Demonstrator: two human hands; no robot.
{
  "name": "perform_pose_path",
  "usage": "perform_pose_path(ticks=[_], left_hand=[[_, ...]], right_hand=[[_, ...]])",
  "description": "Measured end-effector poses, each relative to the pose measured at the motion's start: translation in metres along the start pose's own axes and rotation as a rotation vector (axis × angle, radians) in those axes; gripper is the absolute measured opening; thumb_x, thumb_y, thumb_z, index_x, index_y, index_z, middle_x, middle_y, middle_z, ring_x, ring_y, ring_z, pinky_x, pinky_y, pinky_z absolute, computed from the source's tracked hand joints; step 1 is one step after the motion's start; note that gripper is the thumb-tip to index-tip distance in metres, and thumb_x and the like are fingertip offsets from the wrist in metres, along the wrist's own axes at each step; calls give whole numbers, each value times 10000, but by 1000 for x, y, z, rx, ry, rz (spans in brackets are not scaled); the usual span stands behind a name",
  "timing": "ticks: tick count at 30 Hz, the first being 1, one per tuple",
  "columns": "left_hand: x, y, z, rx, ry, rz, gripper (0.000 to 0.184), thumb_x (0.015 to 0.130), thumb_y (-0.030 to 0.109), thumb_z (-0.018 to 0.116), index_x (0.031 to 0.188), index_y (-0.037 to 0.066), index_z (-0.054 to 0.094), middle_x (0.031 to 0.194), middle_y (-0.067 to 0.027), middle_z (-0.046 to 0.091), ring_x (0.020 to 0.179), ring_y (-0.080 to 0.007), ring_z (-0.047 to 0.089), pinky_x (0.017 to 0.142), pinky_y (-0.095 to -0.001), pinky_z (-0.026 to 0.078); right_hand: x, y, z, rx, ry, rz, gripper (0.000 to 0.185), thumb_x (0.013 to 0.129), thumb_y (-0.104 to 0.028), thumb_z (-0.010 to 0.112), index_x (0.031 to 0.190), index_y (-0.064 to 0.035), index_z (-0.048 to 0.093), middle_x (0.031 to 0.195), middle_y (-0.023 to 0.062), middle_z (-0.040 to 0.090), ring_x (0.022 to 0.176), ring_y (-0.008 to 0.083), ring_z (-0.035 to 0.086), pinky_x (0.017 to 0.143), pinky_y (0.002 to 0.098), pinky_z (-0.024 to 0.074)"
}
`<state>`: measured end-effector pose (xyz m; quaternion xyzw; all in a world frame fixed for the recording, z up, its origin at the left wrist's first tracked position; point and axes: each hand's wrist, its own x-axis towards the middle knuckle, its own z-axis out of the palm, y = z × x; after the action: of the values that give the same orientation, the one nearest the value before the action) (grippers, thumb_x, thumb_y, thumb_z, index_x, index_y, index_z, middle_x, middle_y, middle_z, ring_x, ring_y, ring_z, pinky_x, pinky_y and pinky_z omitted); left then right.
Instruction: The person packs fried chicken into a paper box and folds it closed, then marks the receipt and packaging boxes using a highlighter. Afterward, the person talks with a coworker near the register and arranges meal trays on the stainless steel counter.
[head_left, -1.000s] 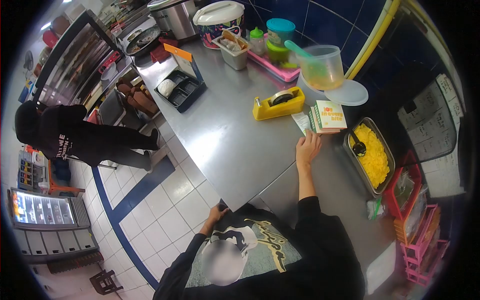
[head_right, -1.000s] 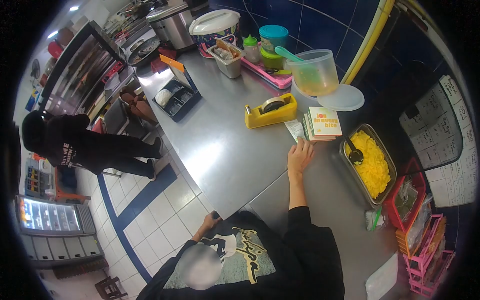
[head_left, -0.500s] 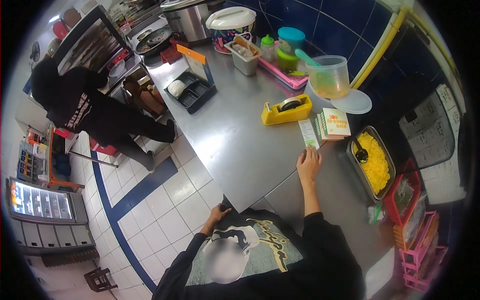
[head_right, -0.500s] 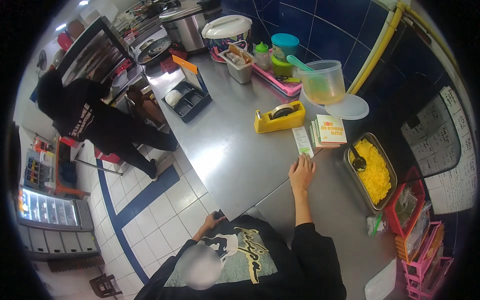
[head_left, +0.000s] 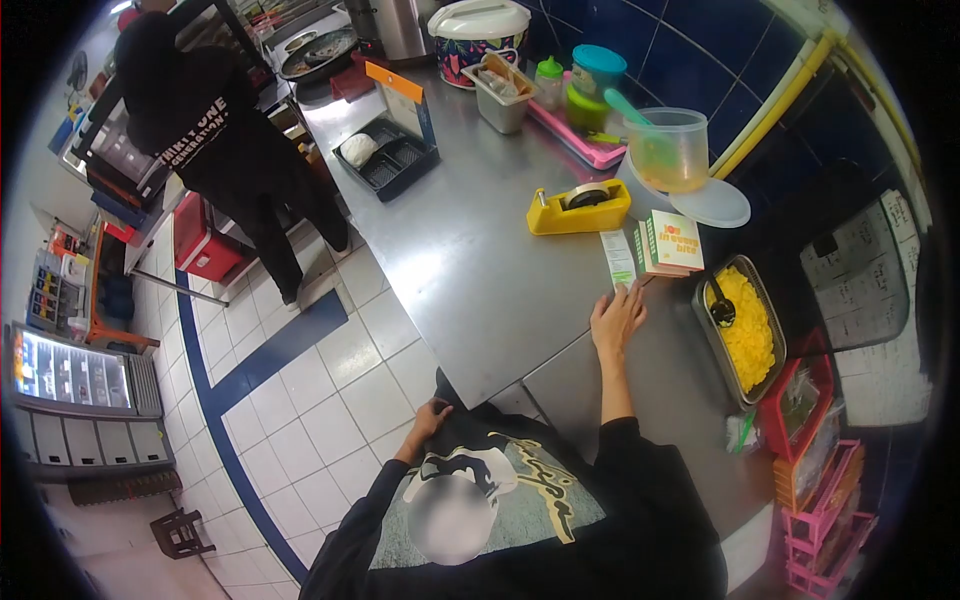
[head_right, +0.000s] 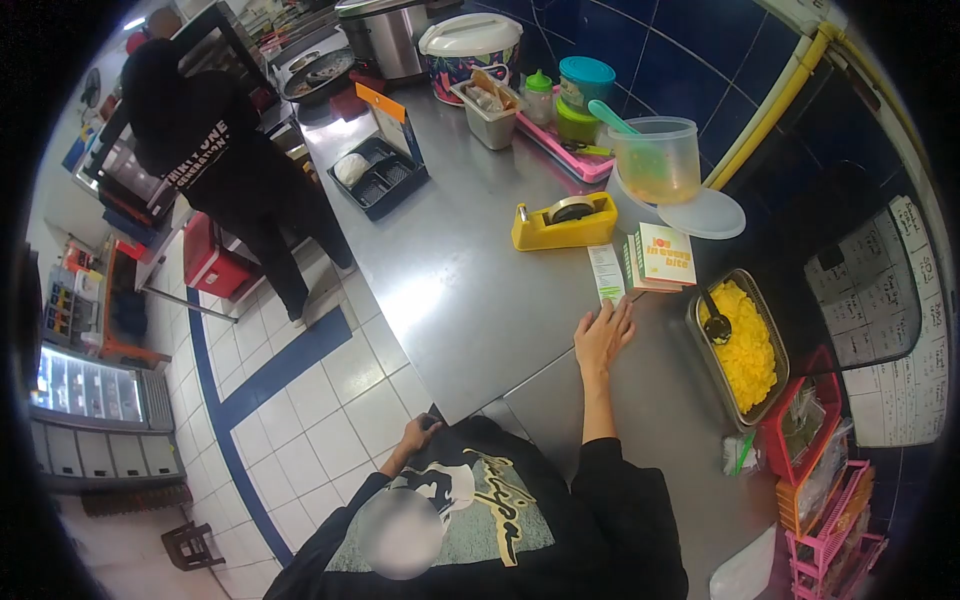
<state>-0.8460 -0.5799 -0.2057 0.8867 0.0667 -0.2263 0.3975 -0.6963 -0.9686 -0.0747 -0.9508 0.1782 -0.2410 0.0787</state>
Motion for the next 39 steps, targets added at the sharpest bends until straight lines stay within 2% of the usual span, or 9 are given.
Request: perform_pose_path(ticks=[5, 13, 19, 25, 28, 34, 35, 37, 39], left_hand=[[-6, 3, 2, -25, -13, -29, 305, 826, 269, 694, 982, 19, 616, 935, -154, 683, 879, -262, 660, 780, -346, 505], [-4, -17, 21, -14, -3, -53, 247, 858, 263, 628, 994, 57, 620, 923, -153, 669, 868, -321, 642, 779, -380, 500], [-16, -34, 22, -133, 88, -15, 279, 879, 283, 614, 1042, 57, 607, 951, -154, 664, 891, -314, 635, 790, -380, 492], [-27, -35, 13, -86, 123, -34, 303, 876, 292, 613, 1047, 43, 596, 1008, -180, 650, 983, -337, 610, 844, -395, 473], [-30, -36, 12, -75, 172, -63, 278, 861, 287, 614, 999, 46, 596, 915, -168, 656, 871, -347, 625, 779, -417, 483], [-25, -47, 21, -90, 181, -97, 287, 901, 278, 547, 1021, 22, 594, 936, -190, 652, 892, -351, 623, 789, -416, 479], [-25, -46, 20, -81, 151, -112, 319, 915, 293, 534, 1047, 8, 586, 969, -198, 651, 916, -349, 624, 804, -405, 478], [-27, -44, 19, -98, 174, -104, 313, 913, 292, 536, 1036, 9, 592, 961, -197, 652, 907, -345, 627, 805, -401, 479], [-27, -43, 18, -123, 166, -110, 314, 911, 296, 539, 1031, 12, 596, 953, -195, 654, 906, -342, 627, 806, -398, 479]], right_hand=[[-1, 0, 1, 23, 7, 23, 452, 829, -231, 571, 1206, -2, 470, 1377, 230, 389, 1317, 368, 315, 1040, 506, 237], [-2, -1, -4, -14, 42, -6, 470, 826, -252, 581, 1208, 3, 479, 1302, 217, 446, 1270, 373, 360, 1024, 481, 283], [-2, -3, -5, 10, 46, 2, 448, 810, -233, 603, 1192, -28, 489, 1285, 206, 437, 1253, 385, 365, 1005, 492, 308], [-7, -7, -9, -56, 113, -204, 434, 814, -218, 592, 1198, -46, 488, 1339, 216, 388, 1286, 409, 322, 1020, 521, 288], [-21, -27, -13, 69, 24, -285, 455, 828, -225, 586, 1230, -41, 479, 1381, 241, 348, 1319, 422, 271, 1042, 551, 250], [-80, -118, -21, 229, -406, -640, 644, 876, -404, 485, 1398, -57, 338, 1472, 287, 176, 1383, 438, 109, 1088, 612, 48], [-87, -134, -23, 234, -402, -648, 644, 876, -404, 485, 1398, -57, 338, 1472, 287, 176, 1383, 438, 109, 1088, 612, 48], [-95, -158, -24, 337, -519, -868, 694, 878, -464, 468, 1427, -77, 295, 1488, 281, 125, 1391, 439, 65, 1082, 621, 4], [-87, -173, -25, 351, -532, -901, 699, 876, -481, 471, 1431, -94, 295, 1492, 273, 117, 1392, 433, 64, 1080, 624, 3]])
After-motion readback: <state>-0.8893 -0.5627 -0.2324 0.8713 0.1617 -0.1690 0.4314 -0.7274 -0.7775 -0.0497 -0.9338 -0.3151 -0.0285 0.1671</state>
